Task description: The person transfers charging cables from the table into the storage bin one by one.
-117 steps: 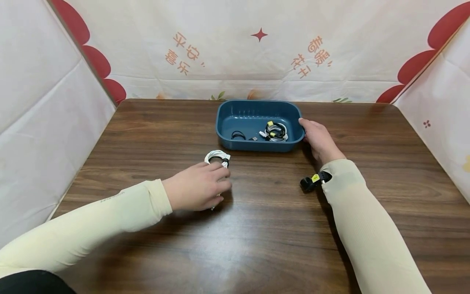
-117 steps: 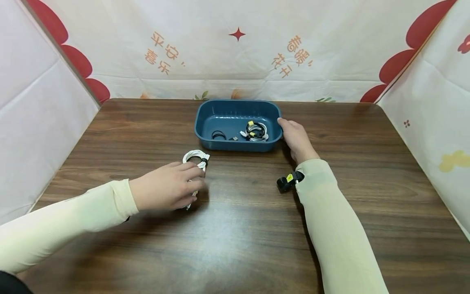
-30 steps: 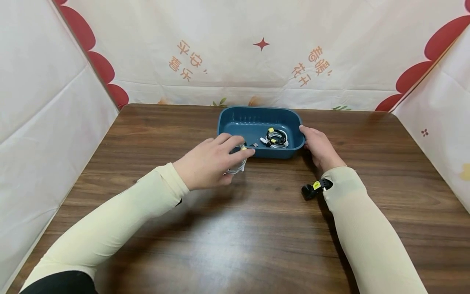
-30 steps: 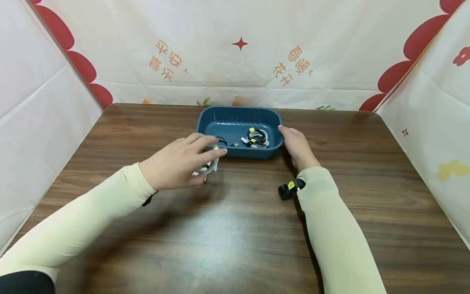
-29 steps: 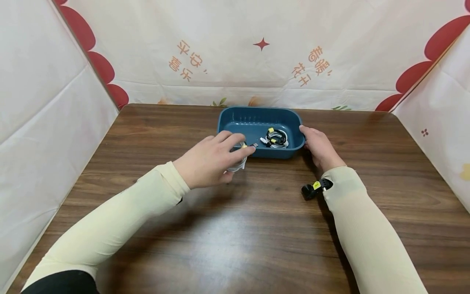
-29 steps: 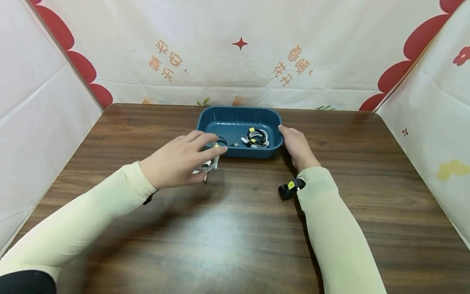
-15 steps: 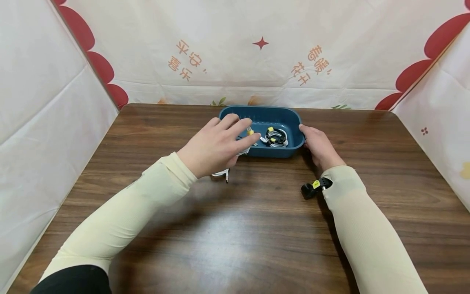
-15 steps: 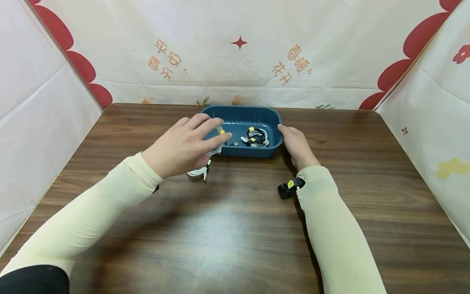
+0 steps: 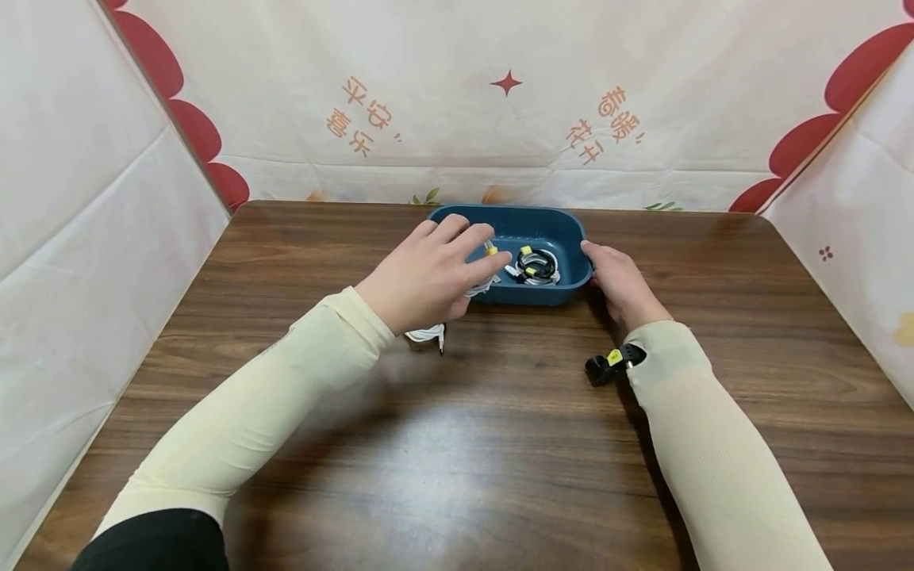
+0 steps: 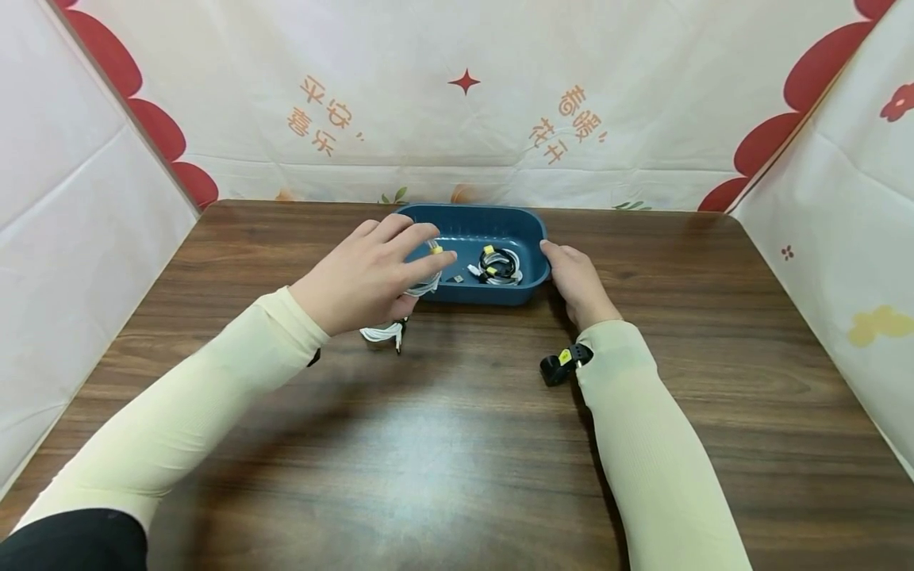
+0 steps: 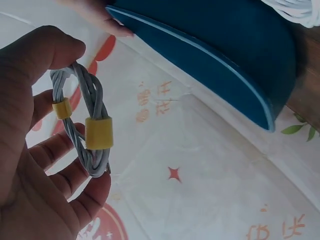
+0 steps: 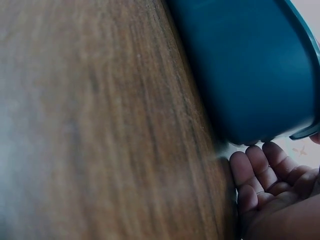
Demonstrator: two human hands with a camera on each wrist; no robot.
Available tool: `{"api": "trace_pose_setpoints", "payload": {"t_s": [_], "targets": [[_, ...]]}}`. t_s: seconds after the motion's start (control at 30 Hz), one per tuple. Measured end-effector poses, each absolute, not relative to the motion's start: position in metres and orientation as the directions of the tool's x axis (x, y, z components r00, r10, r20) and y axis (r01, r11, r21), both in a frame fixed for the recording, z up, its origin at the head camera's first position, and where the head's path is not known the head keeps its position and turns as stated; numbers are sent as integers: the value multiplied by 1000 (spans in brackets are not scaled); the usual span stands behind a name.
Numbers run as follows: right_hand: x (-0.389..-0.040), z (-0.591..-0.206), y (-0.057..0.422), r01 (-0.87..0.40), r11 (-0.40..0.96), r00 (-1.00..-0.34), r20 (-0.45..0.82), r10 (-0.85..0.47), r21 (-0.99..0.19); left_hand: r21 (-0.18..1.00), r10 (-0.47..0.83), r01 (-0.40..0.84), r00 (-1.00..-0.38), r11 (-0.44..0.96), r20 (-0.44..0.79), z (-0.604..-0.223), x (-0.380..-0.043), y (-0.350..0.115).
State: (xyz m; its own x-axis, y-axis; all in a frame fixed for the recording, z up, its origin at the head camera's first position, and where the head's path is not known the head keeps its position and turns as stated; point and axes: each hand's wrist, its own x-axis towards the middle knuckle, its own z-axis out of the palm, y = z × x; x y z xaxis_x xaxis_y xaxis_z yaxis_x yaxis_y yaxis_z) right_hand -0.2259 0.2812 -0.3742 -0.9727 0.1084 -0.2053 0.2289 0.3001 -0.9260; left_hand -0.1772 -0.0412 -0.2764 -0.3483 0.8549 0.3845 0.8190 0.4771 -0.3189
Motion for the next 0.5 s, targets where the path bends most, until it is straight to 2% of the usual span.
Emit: {"api": "trace_pose_setpoints", "payload": {"t_s": [0.27, 0.5], "targets": [[-226, -374, 280, 223, 297, -974, -197, 114, -929, -276, 835, 800, -442, 532, 329, -283, -195, -38], [-226, -375, 281, 218, 297, -975, -194, 109, -930, -233, 822, 796, -496, 559, 280, -287, -211, -28]]}}
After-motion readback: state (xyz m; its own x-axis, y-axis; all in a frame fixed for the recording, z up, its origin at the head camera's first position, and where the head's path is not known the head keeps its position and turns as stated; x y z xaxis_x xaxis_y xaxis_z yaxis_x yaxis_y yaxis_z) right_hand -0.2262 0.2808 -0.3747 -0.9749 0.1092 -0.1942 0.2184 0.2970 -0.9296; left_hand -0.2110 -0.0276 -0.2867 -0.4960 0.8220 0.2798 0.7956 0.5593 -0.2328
